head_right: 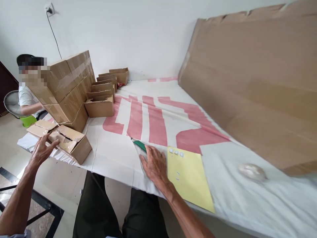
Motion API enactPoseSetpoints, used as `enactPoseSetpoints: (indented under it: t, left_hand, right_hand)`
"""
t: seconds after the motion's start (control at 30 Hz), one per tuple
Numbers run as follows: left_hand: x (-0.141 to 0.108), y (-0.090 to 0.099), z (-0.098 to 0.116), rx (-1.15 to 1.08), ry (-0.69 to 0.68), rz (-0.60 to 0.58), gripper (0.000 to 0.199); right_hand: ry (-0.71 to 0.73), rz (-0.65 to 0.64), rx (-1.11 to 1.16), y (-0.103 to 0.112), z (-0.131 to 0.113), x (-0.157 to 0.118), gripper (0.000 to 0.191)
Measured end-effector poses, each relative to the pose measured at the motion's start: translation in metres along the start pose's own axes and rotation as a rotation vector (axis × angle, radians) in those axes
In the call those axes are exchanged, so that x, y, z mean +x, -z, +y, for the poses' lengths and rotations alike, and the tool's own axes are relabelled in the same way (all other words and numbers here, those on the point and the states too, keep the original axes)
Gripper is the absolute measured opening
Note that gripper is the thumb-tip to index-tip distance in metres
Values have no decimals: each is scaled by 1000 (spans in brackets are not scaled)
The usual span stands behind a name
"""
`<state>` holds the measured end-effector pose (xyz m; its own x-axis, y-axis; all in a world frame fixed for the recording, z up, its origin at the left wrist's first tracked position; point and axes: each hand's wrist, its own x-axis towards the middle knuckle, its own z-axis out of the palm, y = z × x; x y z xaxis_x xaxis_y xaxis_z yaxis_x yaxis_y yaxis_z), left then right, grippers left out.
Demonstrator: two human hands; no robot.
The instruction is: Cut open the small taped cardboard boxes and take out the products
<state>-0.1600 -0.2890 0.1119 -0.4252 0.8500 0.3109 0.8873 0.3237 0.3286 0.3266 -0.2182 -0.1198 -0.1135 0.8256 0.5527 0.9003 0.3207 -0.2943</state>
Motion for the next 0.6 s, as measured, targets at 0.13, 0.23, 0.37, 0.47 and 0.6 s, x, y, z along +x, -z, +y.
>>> enactPoseSetpoints:
  t: [0.13,0.23,0.37,0.47,0.6]
  left_hand:
    - [4,-14,-18,-192,28,23,95]
    - [-6,-21,-13,-302,31,26,104]
    - [-36,-39,10,-482,-90,-74,99]
    - [-52,-56,26,-636,-161,-186,86]
    - [-46,-75,34,-814,-175,-310,103]
  right_hand:
    - [-3,5,-1,-1,0,0,46]
    - [-3,7,2,0,0,-1,45]
    - [-6,-8,2,2,-1,-2,44]
    - [-7,-18,1,2,0,-2,44]
    - [-9,-27,6,2,1,-2,45]
